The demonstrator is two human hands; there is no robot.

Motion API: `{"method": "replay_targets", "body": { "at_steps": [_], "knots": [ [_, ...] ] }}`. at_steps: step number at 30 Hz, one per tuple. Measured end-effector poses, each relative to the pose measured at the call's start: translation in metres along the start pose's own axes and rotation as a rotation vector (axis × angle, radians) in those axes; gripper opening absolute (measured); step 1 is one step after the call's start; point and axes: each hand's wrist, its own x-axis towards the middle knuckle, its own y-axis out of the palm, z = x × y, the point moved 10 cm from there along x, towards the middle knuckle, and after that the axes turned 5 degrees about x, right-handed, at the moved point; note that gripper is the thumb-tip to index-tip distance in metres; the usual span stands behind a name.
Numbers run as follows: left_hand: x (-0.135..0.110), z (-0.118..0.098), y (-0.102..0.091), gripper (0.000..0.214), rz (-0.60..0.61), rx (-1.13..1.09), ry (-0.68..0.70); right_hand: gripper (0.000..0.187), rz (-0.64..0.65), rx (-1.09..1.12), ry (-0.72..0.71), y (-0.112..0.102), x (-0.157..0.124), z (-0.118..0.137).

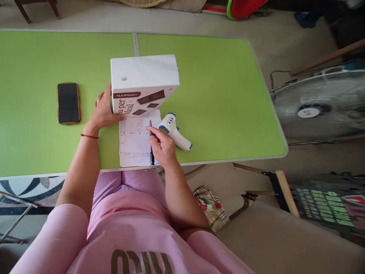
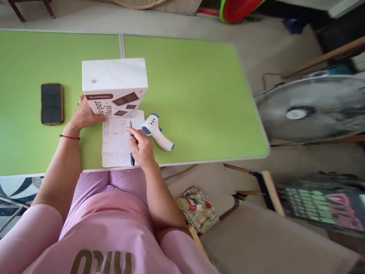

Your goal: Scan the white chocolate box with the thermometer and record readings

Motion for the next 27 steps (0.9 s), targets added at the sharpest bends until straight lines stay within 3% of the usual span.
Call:
{"method": "replay_targets", "body": {
  "at_steps": [5,9,13,16,20,27],
  "knots": [
    [-0.002,0.012,0.009,0.136,0.022,0.148,-0.05,0.041,0.054,0.42,0.023,0.015,-0.017,0.011],
    [-0.003,0.012,0.012,0.136,0.028,0.136,-0.045,0.045,-0.014,0.534,0.064,0.031,-0.024,0.013],
    [-0.003,0.014,0.013,0.13,0.043,0.149,-0.044,0.052,-0.074,0.527,0.056,0.039,-0.017,0.021],
    [-0.003,0.017,0.015,0.132,0.067,0.182,-0.063,0.056,-0.084,0.462,0.133,0.048,-0.01,0.015],
    [-0.003,0.017,0.018,0.139,0.075,0.183,-0.055,0.044,-0.104,0.438,0.204,0.056,-0.009,0.002],
    [-0.004,0.016,0.019,0.14,0.063,0.138,-0.054,0.031,-0.134,0.29,0.147,0.052,-0.011,0.003]
  ]
}}
